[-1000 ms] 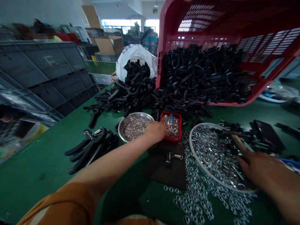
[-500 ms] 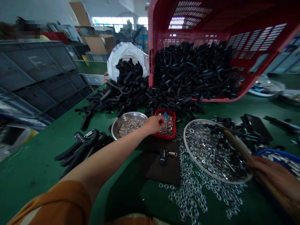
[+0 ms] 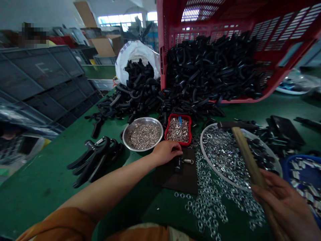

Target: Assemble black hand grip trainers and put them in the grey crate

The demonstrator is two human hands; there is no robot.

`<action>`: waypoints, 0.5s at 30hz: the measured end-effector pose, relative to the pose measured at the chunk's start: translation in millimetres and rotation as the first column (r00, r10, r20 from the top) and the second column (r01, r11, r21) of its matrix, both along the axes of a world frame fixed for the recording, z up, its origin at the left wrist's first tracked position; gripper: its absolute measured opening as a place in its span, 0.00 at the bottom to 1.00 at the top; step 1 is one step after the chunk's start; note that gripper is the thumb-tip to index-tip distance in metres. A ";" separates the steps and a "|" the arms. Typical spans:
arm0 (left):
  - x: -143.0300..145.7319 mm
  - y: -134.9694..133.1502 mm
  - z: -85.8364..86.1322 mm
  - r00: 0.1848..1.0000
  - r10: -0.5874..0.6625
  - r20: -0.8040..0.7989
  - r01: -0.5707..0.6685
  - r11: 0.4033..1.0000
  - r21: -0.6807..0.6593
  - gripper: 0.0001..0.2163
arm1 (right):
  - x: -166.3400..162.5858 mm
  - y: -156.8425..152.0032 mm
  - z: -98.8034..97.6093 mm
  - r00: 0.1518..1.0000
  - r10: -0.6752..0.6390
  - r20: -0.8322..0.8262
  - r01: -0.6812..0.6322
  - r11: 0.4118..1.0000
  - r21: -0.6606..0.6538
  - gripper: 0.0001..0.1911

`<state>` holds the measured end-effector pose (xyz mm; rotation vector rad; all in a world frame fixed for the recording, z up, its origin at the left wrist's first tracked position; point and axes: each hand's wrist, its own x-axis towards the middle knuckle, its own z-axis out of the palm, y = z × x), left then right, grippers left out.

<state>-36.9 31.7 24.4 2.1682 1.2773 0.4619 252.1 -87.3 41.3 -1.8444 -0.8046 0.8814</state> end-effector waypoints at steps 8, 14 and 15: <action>1.4 -1.8 -0.1 0.994 -0.024 -0.108 0.031 0.997 0.067 0.08 | -5.8 -9.8 3.1 0.999 -0.022 0.027 0.023 0.999 -0.031 0.34; -1.6 -6.7 3.5 0.990 -0.062 -0.124 0.074 0.993 0.096 0.09 | -13.2 -14.2 6.2 0.999 -0.011 0.031 0.009 0.998 0.058 0.32; -1.5 -7.8 4.1 0.987 -0.070 -0.142 0.087 0.990 0.112 0.08 | -13.8 -14.8 6.0 0.999 0.012 0.032 -0.014 0.998 0.066 0.31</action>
